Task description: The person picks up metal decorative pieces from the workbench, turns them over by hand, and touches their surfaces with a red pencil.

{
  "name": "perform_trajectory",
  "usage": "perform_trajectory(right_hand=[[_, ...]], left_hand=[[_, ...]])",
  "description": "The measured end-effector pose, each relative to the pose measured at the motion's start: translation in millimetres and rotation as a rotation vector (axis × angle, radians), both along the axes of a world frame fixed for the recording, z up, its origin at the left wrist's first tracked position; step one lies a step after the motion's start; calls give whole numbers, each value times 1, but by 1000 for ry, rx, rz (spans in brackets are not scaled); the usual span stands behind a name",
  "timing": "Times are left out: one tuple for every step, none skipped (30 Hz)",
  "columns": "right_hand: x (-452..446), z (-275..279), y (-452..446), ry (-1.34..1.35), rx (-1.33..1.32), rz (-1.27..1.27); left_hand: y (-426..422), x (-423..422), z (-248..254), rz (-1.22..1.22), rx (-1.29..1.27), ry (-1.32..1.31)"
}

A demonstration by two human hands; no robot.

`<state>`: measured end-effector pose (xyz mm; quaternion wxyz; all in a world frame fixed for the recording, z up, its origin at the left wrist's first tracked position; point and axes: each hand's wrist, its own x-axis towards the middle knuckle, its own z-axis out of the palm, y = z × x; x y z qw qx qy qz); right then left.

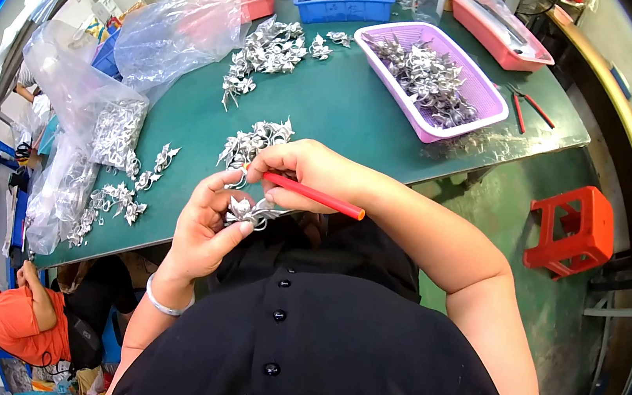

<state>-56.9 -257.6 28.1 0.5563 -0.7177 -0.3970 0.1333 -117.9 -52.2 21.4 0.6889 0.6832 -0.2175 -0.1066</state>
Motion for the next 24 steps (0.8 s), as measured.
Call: perform_trajectory(right_hand=[[1,-3,-1,29,-18,-2],[1,-6,-1,63,1,11],[1,-9,-2,75,12,16],[2,-11,-3,87,23,20],[2,-12,-4,98,33,25],[0,-10,-4,144,48,17],[-1,-9,-6,171,63,1],[-1,-8,-7,199,79,-15],[-1,-6,-9,227,94,-31],[-1,-1,-11,233,133,-65],[1,5,-16,164,157,-103],[5,12,-24,86,124,-182],[9,22,-34,8,90,-261],[14,35,-48,-109,-4,-364],[20,45,-64,-229,-100,-466],[30,50,-79,-315,-68,-551],[39,53,-95,-403,-36,-637],[48,55,-112,-483,-90,-716],[56,57,-128,-563,-144,-792],[65,55,-143,-570,-195,-845],[74,52,-156,-576,-247,-895],[82,48,-167,-586,-368,-956],[86,43,-170,-631,-446,-989],[88,40,-169,-677,-525,-1021]], left_hand=[[-1,0,-1,-3,11,16],[-3,0,-1,-6,21,31],[-3,1,-2,-9,31,47],[-3,2,-5,-25,24,54],[-2,4,-8,-31,6,59],[-2,5,-11,-36,-11,64],[-2,7,-13,-41,-29,70],[-4,9,-15,-18,-59,59],[-6,11,-18,5,-89,48],[-6,14,-20,29,-119,37],[-4,18,-23,50,-46,-51],[0,24,-25,70,26,-140],[4,30,-27,89,99,-227],[10,34,-28,141,154,-249],[18,41,-32,199,214,-297],[27,48,-38,256,257,-301],[36,55,-45,311,299,-305],[44,62,-50,411,325,-274],[52,69,-54,456,345,-263],[58,74,-57,485,346,-227],[62,78,-59,514,346,-189],[64,82,-59,517,341,-183],[64,85,-59,514,383,-188],[64,88,-58,511,425,-193]])
